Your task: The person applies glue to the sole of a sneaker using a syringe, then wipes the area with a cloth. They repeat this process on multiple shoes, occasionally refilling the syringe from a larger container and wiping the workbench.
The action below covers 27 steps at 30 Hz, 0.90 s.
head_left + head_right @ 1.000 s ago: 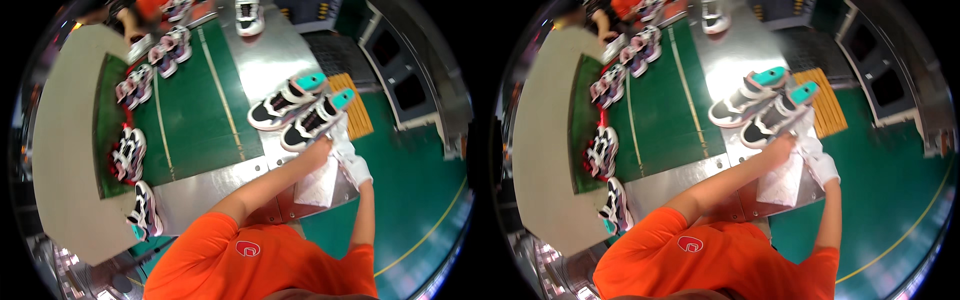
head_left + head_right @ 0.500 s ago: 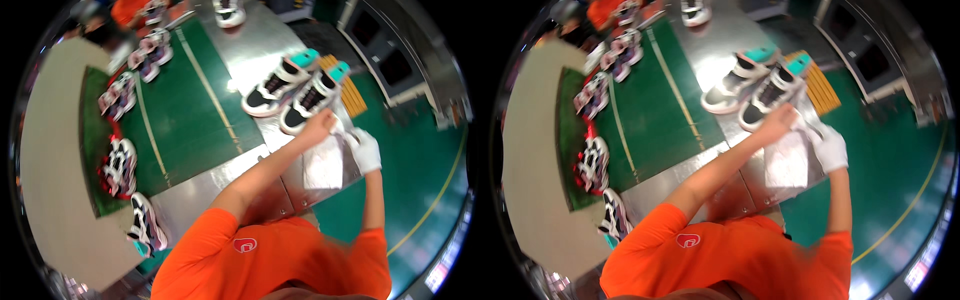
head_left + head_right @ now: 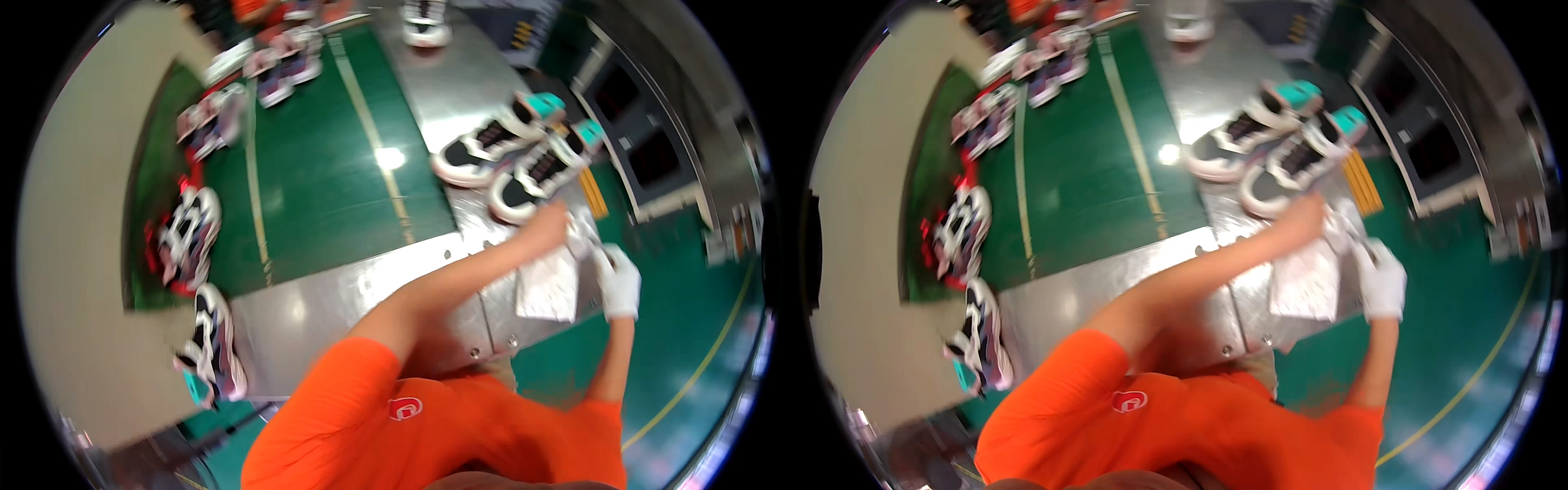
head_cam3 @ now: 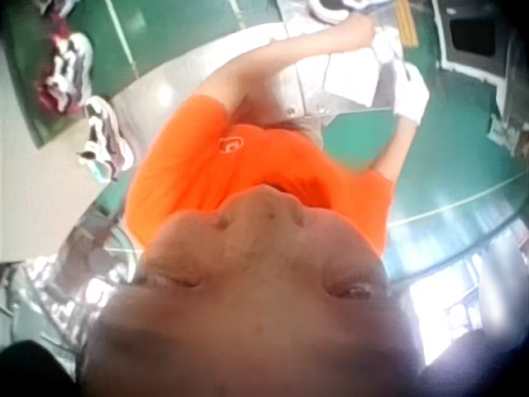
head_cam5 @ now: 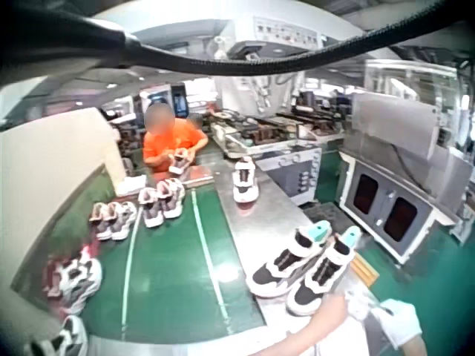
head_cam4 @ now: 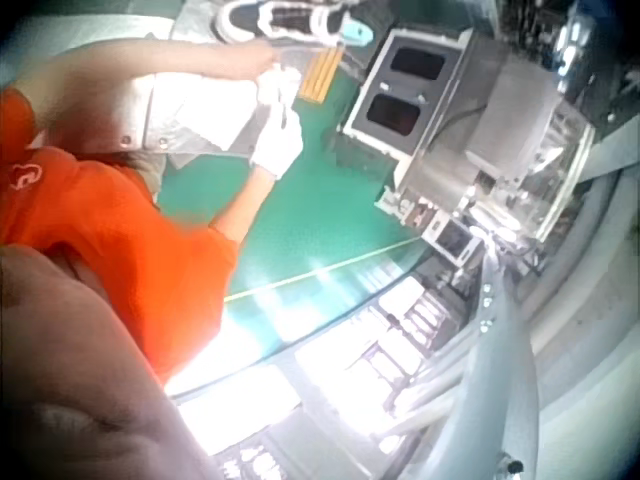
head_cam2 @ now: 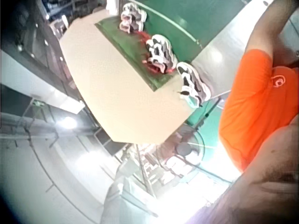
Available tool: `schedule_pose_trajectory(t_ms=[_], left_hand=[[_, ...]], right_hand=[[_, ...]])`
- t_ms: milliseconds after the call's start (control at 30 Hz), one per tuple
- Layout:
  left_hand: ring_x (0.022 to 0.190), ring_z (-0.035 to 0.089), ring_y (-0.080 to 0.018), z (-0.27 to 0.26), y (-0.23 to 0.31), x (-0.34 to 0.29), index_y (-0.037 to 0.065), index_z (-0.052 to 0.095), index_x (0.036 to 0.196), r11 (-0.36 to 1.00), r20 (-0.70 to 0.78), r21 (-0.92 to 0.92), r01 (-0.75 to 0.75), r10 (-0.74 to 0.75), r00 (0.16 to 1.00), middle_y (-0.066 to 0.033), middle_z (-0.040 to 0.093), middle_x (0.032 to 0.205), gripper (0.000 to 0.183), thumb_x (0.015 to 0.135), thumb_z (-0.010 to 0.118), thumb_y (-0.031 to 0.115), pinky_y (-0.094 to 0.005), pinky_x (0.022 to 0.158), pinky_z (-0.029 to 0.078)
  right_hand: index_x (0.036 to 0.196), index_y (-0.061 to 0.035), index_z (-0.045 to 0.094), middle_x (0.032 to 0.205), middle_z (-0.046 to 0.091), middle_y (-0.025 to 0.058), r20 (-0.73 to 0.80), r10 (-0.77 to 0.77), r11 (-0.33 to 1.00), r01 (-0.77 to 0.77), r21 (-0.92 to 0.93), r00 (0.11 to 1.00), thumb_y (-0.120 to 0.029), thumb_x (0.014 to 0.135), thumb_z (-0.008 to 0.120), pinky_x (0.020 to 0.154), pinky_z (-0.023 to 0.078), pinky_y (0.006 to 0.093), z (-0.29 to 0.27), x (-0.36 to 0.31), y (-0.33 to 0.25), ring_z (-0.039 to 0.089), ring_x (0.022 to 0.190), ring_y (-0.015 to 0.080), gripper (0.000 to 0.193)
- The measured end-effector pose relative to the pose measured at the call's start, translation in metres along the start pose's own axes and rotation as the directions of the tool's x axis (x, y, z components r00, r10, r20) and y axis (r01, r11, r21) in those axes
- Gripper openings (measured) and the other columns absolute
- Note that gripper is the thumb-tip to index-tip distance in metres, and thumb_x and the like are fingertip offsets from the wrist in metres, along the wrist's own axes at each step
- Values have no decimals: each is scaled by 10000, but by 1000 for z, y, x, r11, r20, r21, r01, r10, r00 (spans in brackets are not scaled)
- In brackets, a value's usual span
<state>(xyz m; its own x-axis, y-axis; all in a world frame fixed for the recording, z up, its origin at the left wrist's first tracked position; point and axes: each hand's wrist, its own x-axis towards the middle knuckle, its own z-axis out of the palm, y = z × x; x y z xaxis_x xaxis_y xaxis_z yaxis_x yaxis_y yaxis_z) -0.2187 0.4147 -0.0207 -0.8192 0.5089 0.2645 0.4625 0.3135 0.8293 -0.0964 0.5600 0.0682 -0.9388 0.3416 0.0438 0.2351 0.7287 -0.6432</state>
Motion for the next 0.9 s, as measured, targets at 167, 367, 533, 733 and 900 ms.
schedule_pose_trajectory(t_ms=[167, 367, 533, 733, 900], left_hand=[[912, 641, -368, 2, 19, -1, -81, 565, 1005, 921, 92, 390, -5, -33, 995, -264, 599, 1013, 280, 758, 637, 31, -456, 784, 526], [1006, 583, -353, -55, 60, -71, -13, 576, 1109, 963, -220, 271, -4, 66, 973, -176, 581, 1087, 430, 809, 704, 267, -434, 855, 489], [1016, 588, -338, -113, 80, -206, 48, 579, 1195, 983, -357, 178, -44, 106, 928, -162, 569, 1199, 384, 870, 644, 241, -424, 880, 476], [896, 612, -262, -138, 83, -292, 22, 638, 1101, 942, -303, 37, 335, -308, 902, -154, 616, 1074, 270, 878, 622, 173, -354, 800, 503], [929, 617, -285, -126, 66, -260, 36, 651, 1089, 959, -239, 209, 191, -140, 961, -140, 629, 1059, 256, 872, 621, 170, -369, 798, 508]], right_hand=[[946, 15, 635, 745, 594, 33, -67, 147, 984, -140, 109, 987, -200, 927, 635, 607, 447, 259, -8, -35, 19, 512, 654, 84, 215], [954, 2, 631, 716, 552, -3, 23, 164, 923, -162, 350, 986, -216, 937, 631, 464, 334, 203, -1, -84, 19, 455, 575, 39, 219], [1011, 12, 649, 800, 593, -3, 31, 78, 885, -84, 459, 996, -157, 916, 639, 566, 419, 208, 16, -121, 4, 516, 684, 57, 194], [953, 29, 669, 749, 622, -6, 60, -32, 889, 1, 457, 998, -165, 884, 678, 613, 446, 221, 40, -167, -8, 538, 661, 64, 206], [937, 13, 680, 719, 613, 3, 198, 58, 778, -169, 605, 978, -182, 883, 685, 541, 422, 223, 52, -182, -11, 531, 588, 54, 203]])
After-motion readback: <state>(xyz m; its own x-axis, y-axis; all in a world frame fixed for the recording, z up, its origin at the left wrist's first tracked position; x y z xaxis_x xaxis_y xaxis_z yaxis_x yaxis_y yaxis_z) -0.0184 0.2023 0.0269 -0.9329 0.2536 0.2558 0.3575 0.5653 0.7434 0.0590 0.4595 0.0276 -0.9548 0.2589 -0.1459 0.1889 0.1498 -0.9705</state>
